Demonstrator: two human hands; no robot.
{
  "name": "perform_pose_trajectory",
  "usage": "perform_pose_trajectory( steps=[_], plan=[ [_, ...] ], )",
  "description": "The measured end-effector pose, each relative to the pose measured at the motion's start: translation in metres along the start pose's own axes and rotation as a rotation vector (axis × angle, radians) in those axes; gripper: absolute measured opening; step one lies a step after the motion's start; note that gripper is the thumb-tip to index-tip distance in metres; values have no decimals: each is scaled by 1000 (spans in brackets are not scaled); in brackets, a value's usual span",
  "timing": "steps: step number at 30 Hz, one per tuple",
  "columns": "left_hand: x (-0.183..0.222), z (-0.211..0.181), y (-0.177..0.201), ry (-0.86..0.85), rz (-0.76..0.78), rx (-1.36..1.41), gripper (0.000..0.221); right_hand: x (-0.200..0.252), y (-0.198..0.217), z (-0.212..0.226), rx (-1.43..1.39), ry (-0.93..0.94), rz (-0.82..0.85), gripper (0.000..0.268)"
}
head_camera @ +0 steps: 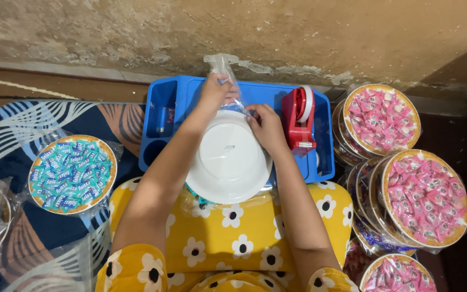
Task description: Wrapping a decorative plate filled with candies in clear plastic film and sealing it with tape from a dispenser.
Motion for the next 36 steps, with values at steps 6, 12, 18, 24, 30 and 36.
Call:
perform_pose_trajectory(
  steps=[6,12,18,24,30,36],
  plan=[
    [13,-39,25,-424,-199,-596,33,-1,2,1,-46,11,5,29],
    [59,-21,30,-633,-98,-1301,18,-1,1,8,-78,60,36,41],
    [43,2,24,-496,96,-1072,31,-10,-9,13,-86,138,141,49],
    [41,-5,34,-456,77,-1016,30,-16,-15,17,-69,152,251,50],
    [45,-65,52,-605,-333,-1013,21,-15,-15,20,-123,28,296,49],
    [-37,-59,55,-33,-160,-967,83,-12,-14,21,-78,-6,321,42]
  ],
)
Point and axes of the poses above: each hand's wrist, its own x-axis away from the middle knuckle, its own y-axis out of the back of the hand, z = x × y, the point moved 7 cm from there along -x, towards the middle knuckle, and after that the axes turned 4 degrees about y, right-handed, at the moved point
